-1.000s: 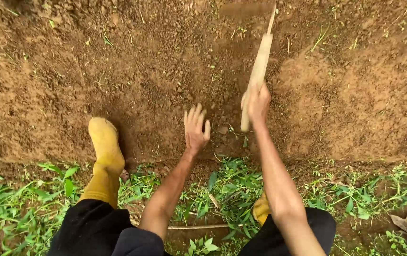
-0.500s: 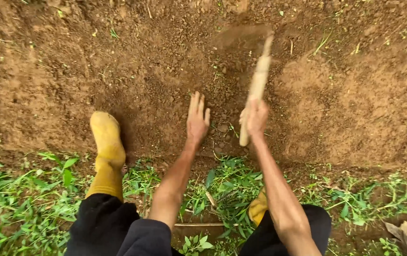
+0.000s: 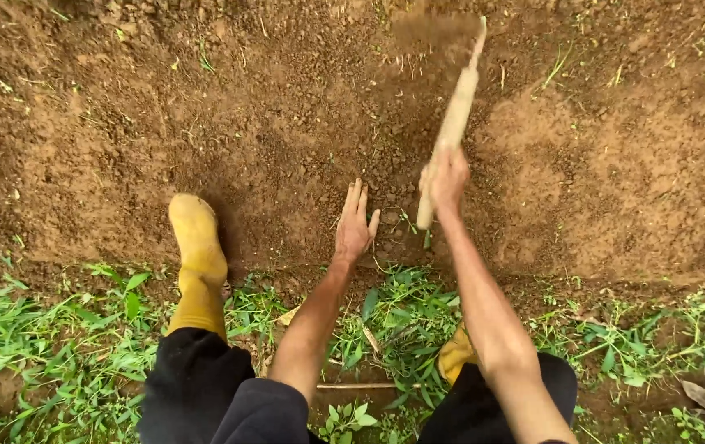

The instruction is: The person uses a hoe to loosen the soil and remove weeds from a garden bed. They repeatedly strike the ground with the tool and pull out the uprooted plants by hand, clearing the area around existing crops.

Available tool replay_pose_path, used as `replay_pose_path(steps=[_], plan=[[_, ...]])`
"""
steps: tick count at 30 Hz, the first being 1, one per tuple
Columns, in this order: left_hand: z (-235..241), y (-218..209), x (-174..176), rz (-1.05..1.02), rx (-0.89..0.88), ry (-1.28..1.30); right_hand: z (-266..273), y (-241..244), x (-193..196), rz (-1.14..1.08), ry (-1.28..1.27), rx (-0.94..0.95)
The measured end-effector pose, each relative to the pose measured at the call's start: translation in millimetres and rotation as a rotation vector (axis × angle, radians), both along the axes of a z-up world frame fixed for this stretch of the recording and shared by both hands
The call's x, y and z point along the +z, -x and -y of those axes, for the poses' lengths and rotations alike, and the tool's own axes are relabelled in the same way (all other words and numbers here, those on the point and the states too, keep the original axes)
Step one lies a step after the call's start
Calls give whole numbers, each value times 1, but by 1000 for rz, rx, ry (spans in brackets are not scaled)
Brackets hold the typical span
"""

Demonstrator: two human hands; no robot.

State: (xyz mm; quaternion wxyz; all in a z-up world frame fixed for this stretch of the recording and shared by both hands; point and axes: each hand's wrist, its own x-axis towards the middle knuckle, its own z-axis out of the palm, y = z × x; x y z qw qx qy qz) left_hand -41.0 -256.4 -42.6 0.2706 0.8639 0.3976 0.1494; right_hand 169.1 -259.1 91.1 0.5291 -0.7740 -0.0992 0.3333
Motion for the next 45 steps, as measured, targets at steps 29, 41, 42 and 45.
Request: replay_pose_path(steps=[29,41,42,45], plan=[[158,167,74,-66,130,642,-8,104,-49,16,140,111],[113,227,68,-287,131,553,273,324,-50,-298,604,-52],[113,228,64,-389,84,451,301,346,-56,-361,650,-53],[119,224,56,-384,71,441,361,396,-35,-415,838,19]])
